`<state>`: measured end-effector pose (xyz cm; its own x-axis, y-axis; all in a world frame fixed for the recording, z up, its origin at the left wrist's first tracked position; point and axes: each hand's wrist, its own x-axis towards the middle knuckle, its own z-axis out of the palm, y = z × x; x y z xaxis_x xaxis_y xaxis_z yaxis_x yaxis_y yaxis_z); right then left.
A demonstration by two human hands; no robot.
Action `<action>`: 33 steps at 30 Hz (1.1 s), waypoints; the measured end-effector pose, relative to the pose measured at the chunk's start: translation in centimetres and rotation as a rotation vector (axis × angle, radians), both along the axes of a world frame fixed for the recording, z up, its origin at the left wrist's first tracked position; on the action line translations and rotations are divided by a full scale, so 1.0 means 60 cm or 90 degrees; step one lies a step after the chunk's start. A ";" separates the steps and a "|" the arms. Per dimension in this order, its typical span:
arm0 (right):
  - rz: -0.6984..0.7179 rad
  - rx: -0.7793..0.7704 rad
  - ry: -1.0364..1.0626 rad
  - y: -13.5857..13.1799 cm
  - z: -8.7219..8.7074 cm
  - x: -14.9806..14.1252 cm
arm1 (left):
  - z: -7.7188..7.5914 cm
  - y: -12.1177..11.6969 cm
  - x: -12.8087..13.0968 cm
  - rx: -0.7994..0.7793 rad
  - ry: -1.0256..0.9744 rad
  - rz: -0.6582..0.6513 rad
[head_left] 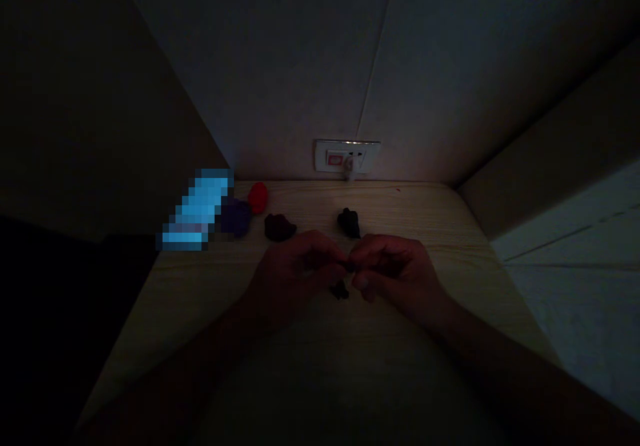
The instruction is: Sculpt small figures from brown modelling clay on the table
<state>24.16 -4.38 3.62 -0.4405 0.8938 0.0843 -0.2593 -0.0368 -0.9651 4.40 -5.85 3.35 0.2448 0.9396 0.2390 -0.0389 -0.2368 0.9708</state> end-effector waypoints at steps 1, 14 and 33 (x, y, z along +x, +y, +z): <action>0.003 -0.010 0.005 0.001 -0.001 0.000 | 0.000 0.000 0.000 -0.007 -0.007 -0.003; 0.039 -0.084 0.014 0.006 -0.004 0.000 | 0.003 -0.002 0.002 -0.046 -0.023 -0.027; -0.009 -0.088 -0.004 0.015 -0.014 -0.002 | -0.002 -0.003 -0.003 0.121 0.148 0.074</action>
<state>24.03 -3.48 2.77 -0.4277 0.9029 -0.0432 -0.2543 -0.1661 -0.9528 4.23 -6.05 3.22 0.2068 0.9082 0.3638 0.2172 -0.4051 0.8881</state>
